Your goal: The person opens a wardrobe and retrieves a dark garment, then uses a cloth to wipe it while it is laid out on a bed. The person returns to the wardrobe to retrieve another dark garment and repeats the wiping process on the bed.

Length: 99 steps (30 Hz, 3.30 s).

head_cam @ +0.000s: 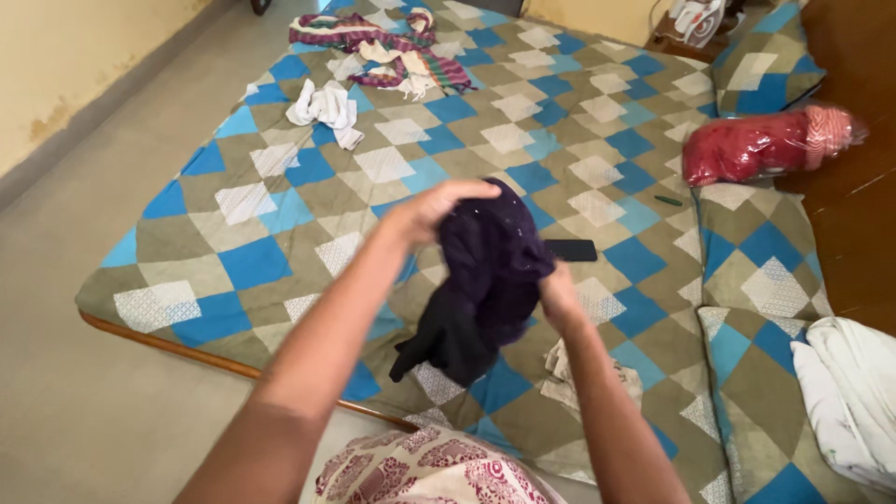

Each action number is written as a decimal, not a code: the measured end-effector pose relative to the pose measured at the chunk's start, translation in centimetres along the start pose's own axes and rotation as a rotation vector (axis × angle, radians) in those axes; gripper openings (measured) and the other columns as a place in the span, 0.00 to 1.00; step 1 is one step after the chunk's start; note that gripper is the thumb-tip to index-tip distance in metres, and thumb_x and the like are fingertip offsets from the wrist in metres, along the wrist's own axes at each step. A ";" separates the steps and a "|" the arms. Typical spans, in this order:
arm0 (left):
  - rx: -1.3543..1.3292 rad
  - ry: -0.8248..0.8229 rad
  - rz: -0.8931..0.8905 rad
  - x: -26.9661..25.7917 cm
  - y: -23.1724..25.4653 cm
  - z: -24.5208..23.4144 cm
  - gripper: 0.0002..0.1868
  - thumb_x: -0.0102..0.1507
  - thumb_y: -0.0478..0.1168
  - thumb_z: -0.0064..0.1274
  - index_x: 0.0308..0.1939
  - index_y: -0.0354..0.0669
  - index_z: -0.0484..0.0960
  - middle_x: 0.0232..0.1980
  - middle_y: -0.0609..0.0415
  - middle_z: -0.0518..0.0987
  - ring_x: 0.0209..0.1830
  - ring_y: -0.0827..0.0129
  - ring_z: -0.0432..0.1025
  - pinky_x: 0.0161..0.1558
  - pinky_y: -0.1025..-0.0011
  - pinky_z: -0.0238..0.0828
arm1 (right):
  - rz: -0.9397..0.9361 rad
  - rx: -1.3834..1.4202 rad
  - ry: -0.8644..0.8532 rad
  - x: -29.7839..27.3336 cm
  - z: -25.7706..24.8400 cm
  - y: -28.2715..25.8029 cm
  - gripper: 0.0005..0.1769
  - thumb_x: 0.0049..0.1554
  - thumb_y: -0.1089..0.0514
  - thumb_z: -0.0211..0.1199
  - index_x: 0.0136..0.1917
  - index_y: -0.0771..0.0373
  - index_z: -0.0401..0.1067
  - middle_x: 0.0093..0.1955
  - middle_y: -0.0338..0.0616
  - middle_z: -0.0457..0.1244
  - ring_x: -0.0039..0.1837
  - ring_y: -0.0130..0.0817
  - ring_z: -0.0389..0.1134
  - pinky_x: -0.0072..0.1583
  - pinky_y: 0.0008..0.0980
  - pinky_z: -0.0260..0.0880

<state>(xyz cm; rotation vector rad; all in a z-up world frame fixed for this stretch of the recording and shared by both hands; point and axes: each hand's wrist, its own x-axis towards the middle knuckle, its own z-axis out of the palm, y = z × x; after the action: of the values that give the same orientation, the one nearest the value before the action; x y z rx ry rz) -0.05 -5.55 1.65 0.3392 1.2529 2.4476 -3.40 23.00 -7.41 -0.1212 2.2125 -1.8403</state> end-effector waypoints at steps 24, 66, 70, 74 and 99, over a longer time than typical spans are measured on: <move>-0.189 0.121 0.093 0.9 -1.7 6.9 0.17 0.64 0.44 0.55 0.51 0.35 0.80 0.46 0.47 0.83 0.42 0.63 0.80 0.45 0.65 0.79 | -0.737 -0.703 0.112 -6.2 2.2 -9.6 0.36 0.39 0.62 0.77 0.59 0.75 0.69 0.51 0.58 0.66 0.52 0.45 0.67 0.53 0.40 0.68; 0.117 0.945 0.344 -5.6 -2.7 -8.7 0.27 0.69 0.60 0.55 0.39 0.36 0.78 0.37 0.52 0.77 0.38 0.64 0.69 0.41 0.59 0.66 | -0.016 0.516 -0.228 -9.5 -0.6 -11.8 0.15 0.65 0.57 0.58 0.60 0.69 0.71 0.56 0.48 0.70 0.55 0.37 0.72 0.61 0.39 0.72; 0.927 1.108 0.186 -8.1 -1.9 -8.1 0.24 0.73 0.61 0.51 0.51 0.44 0.84 0.45 0.38 0.83 0.43 0.54 0.78 0.50 0.58 0.71 | -0.039 0.609 -0.243 -10.2 1.2 -13.2 0.22 0.65 0.50 0.54 0.62 0.70 0.71 0.58 0.51 0.70 0.58 0.40 0.73 0.62 0.40 0.72; 1.246 1.012 0.476 -7.3 -5.0 -2.4 0.23 0.64 0.52 0.63 0.54 0.44 0.77 0.57 0.43 0.75 0.55 0.50 0.73 0.55 0.55 0.68 | 0.091 0.852 -0.260 -8.8 4.4 -13.3 0.34 0.67 0.36 0.50 0.64 0.70 0.69 0.59 0.54 0.69 0.58 0.47 0.72 0.63 0.46 0.72; -0.036 0.352 0.369 -4.2 1.5 1.7 0.26 0.67 0.54 0.52 0.58 0.35 0.76 0.53 0.52 0.80 0.53 0.68 0.74 0.55 0.67 0.73 | -0.651 -0.487 0.063 -10.7 15.9 -10.8 0.44 0.42 0.50 0.81 0.66 0.68 0.66 0.59 0.53 0.68 0.60 0.42 0.70 0.59 0.41 0.69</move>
<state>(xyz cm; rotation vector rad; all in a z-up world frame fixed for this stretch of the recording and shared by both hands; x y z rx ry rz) 4.09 -6.90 3.69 0.1409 1.3830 2.9397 9.81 8.15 2.07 -0.9859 2.8493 -1.5056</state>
